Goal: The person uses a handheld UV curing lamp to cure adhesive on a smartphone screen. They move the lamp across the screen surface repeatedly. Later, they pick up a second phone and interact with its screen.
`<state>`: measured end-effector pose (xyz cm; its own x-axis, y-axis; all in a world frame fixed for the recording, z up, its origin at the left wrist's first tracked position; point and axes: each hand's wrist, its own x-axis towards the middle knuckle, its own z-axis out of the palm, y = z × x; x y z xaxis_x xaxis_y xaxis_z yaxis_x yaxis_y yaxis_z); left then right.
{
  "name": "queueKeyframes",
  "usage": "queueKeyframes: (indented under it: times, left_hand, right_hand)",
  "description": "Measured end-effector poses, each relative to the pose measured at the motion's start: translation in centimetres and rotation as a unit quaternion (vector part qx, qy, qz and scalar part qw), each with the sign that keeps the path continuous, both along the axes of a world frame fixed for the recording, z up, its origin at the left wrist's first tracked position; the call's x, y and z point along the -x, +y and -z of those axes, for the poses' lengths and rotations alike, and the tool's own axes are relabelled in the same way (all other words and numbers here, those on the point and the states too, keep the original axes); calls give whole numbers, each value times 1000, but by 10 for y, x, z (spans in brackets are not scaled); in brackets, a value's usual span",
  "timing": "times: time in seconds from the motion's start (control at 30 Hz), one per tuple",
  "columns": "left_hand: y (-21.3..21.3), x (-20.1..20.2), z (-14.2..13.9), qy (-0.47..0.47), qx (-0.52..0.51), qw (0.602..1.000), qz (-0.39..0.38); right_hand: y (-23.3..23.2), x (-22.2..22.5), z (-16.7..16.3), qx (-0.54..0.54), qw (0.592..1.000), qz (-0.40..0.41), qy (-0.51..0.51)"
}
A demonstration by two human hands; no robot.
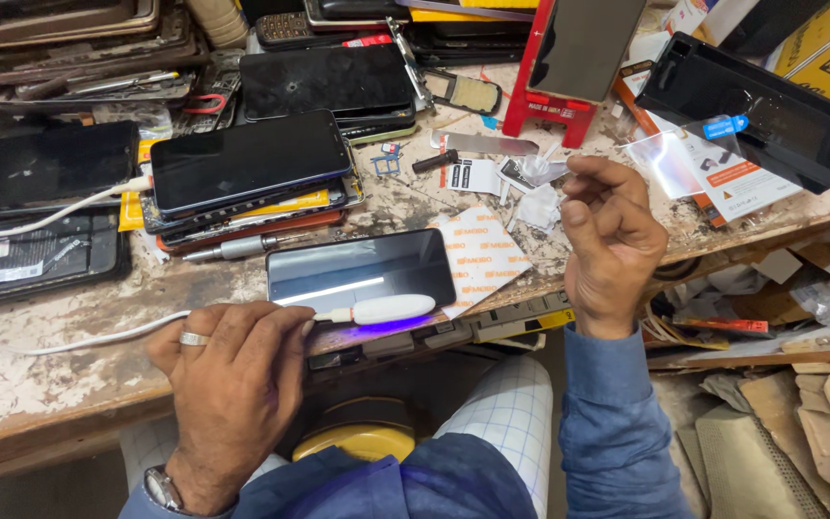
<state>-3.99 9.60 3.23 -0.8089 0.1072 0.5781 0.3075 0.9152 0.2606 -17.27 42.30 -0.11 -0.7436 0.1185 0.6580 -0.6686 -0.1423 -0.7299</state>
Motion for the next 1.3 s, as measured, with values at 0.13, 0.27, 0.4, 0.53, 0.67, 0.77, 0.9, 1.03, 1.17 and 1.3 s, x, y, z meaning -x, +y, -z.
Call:
queueKeyframes:
  times: [0.13,0.27,0.4,0.53,0.67,0.77,0.9,1.03,1.17,1.3]
  left_hand:
    - [5,2,-2,-4,6,1000,8]
    - [11,3,-3,-7,3,1000,10]
    - [15,6,-5,-14,7,1000,19]
    - [21,9,-6,-5,9,1000,18]
    - [26,11,-8,-1,16,1000,22]
    - [28,14,-10,-4,18,1000,24]
    - [30,16,-13,-1,26,999,26]
    - [30,19,-15,0,27,999,24]
    - [32,21,-19,-3,48,999,20]
    - [33,24,-23,5,62,998,22]
  right_hand:
    - [1,-1,0,5,1000,-4,-2]
    - [1,-1,-1,9,1000,-7,-4]
    - [2,0,-1,10,1000,-3,-5]
    - [3,0,-2,12,1000,-4,-5]
    - [3,0,-2,12,1000,-6,-6]
    - [4,0,-3,8,1000,-9,-3]
    - [4,0,-3,10,1000,-10,-5]
    - [3,0,-4,9,1000,-11,-4]
    - [4,-1,-4,11,1000,-7,-4]
    - [5,-1,-5,13,1000,-6,-3]
